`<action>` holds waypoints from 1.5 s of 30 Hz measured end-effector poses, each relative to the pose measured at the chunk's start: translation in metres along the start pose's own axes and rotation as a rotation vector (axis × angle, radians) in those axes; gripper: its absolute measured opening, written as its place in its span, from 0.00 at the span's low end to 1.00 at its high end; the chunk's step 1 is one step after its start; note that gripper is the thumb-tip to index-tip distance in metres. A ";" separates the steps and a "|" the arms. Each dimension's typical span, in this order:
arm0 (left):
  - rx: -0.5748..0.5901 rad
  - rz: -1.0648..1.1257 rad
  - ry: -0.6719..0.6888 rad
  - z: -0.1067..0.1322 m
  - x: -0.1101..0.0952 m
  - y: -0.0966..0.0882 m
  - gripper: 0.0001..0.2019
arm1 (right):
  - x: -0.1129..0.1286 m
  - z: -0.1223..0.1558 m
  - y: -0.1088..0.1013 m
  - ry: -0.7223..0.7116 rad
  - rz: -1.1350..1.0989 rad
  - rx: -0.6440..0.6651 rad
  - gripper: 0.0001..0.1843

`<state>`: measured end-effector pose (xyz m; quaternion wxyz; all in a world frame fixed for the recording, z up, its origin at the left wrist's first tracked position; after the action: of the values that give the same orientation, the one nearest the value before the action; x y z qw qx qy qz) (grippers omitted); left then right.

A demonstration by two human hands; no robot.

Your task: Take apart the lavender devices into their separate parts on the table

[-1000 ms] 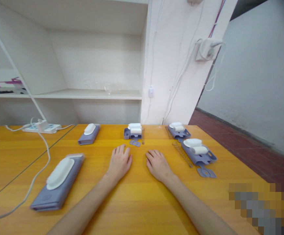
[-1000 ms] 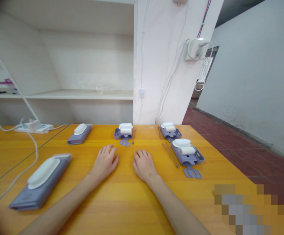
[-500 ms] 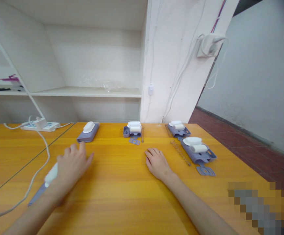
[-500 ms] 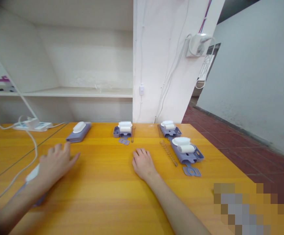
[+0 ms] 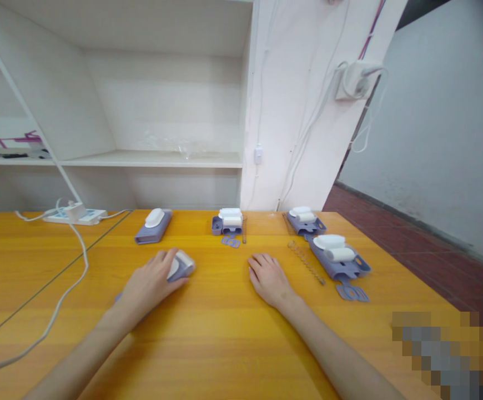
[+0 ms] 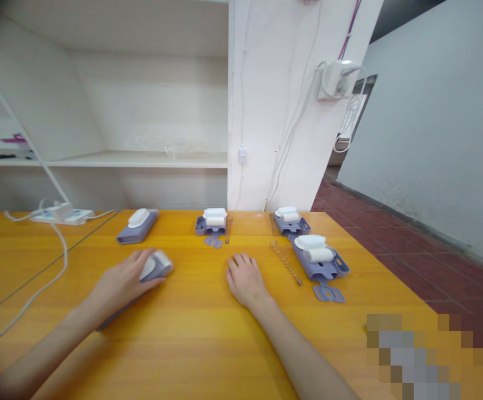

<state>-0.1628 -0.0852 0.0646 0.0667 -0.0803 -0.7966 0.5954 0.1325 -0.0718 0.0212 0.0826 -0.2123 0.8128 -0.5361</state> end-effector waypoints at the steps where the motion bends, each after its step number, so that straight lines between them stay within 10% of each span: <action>1: -0.032 0.051 0.083 -0.003 -0.013 0.001 0.27 | 0.000 0.000 -0.001 -0.003 -0.017 -0.008 0.15; 7: -0.198 0.202 0.421 -0.016 -0.087 0.012 0.19 | 0.002 0.005 -0.011 -0.106 -0.214 -0.088 0.24; 14: -0.261 0.236 0.371 -0.026 -0.133 0.021 0.11 | 0.010 0.008 -0.015 -0.274 -0.355 -0.106 0.32; 45: -0.390 0.132 0.291 -0.008 -0.088 0.034 0.18 | 0.014 0.003 -0.013 -0.208 -0.327 0.008 0.38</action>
<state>-0.0738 -0.0859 0.0330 0.1249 -0.2284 -0.8714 0.4158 0.1239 -0.0847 0.0337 0.0788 -0.3953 0.7524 -0.5210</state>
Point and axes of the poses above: each hand's wrist, its own z-axis away from the middle knuckle, its own y-axis out of the palm, x = y × z, the point moved 2 cm from there along -z, towards the middle knuckle, and after that the axes turned 2 degrees about -x, right-handed, at the moved point
